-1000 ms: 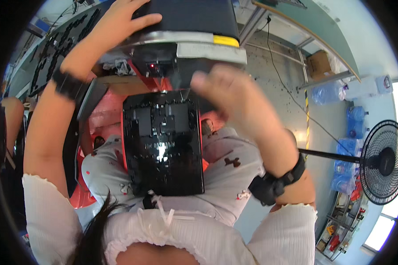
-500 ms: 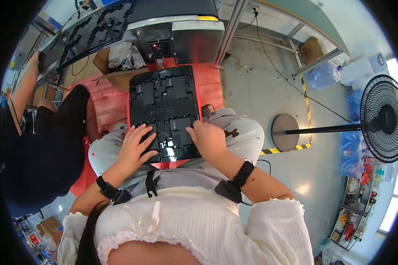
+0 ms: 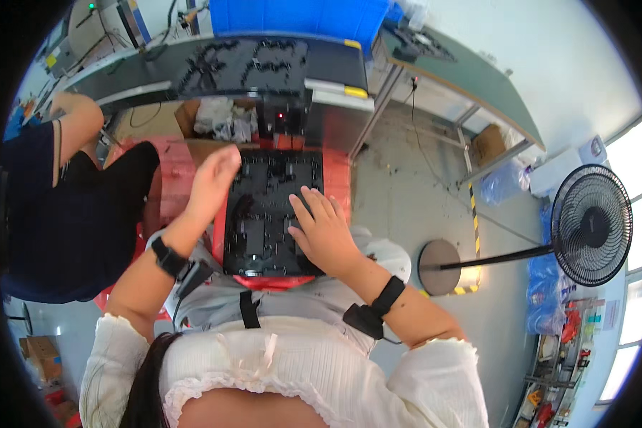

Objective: Assembling electronic components on a factory production line.

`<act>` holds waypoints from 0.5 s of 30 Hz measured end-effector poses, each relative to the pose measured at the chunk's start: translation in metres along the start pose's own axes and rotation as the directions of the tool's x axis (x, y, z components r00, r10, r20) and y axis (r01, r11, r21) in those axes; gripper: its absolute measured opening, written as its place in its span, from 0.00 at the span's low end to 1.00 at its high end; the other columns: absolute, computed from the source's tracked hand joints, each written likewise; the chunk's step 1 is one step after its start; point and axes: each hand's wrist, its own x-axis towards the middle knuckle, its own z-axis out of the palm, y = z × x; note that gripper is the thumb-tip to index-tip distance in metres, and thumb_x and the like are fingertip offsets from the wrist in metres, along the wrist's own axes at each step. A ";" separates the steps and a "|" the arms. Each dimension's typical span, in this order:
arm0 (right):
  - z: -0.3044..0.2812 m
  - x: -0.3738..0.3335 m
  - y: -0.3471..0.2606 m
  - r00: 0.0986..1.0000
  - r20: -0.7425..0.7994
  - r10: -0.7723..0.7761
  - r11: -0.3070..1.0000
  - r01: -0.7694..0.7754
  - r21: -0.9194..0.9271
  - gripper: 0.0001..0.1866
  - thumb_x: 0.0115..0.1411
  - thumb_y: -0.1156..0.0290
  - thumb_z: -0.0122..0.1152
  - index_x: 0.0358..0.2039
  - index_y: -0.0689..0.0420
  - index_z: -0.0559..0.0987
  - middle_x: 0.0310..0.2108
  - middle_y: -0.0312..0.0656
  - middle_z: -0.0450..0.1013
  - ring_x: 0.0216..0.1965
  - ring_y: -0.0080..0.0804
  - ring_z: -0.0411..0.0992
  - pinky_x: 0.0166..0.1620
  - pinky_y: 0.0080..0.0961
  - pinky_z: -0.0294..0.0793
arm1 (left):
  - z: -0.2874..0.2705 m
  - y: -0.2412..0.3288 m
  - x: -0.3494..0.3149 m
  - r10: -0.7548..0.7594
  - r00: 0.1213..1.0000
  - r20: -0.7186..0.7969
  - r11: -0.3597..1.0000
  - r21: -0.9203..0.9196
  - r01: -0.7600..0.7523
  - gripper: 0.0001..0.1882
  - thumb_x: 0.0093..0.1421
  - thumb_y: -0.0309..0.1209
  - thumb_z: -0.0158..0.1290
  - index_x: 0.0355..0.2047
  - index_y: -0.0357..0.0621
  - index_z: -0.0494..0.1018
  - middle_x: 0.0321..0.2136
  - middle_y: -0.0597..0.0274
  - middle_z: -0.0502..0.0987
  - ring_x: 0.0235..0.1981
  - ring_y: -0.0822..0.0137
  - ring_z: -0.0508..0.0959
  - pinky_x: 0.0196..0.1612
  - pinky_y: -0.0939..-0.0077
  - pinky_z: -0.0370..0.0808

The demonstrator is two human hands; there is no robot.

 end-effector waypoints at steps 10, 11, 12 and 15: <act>0.011 -0.012 -0.013 0.984 -0.069 0.165 0.917 -0.127 0.378 0.22 0.53 0.71 0.60 0.49 0.61 0.72 0.38 0.49 0.72 0.38 0.45 0.72 0.42 0.34 0.70 | -0.025 0.001 0.143 -0.547 0.836 -0.048 0.546 -0.777 0.313 0.15 0.62 0.43 0.51 0.38 0.45 0.68 0.31 0.61 0.71 0.27 0.65 0.71 0.32 0.72 0.76; 0.012 -0.022 -0.006 0.946 -0.061 0.317 0.854 -0.257 0.453 0.20 0.56 0.71 0.58 0.50 0.61 0.71 0.39 0.48 0.73 0.36 0.42 0.73 0.40 0.33 0.71 | -0.041 -0.009 0.136 -0.448 0.894 0.020 0.574 -0.760 0.305 0.15 0.61 0.41 0.52 0.42 0.45 0.68 0.34 0.60 0.72 0.29 0.65 0.72 0.34 0.73 0.76; 0.013 -0.033 0.003 0.886 -0.039 0.461 0.766 -0.375 0.522 0.19 0.59 0.71 0.56 0.50 0.61 0.71 0.39 0.47 0.74 0.34 0.38 0.74 0.38 0.32 0.72 | -0.049 -0.019 0.129 -0.344 0.935 0.090 0.600 -0.745 0.292 0.16 0.61 0.38 0.54 0.45 0.44 0.68 0.36 0.58 0.73 0.30 0.65 0.74 0.36 0.74 0.76; 0.013 -0.061 0.048 0.647 0.149 0.748 0.428 -0.641 0.637 0.21 0.64 0.59 0.51 0.50 0.62 0.71 0.39 0.44 0.75 0.30 0.31 0.74 0.33 0.28 0.73 | -0.050 0.018 0.053 -0.307 0.935 0.180 0.762 -0.543 0.354 0.21 0.61 0.45 0.51 0.50 0.47 0.70 0.43 0.73 0.74 0.42 0.76 0.72 0.36 0.79 0.67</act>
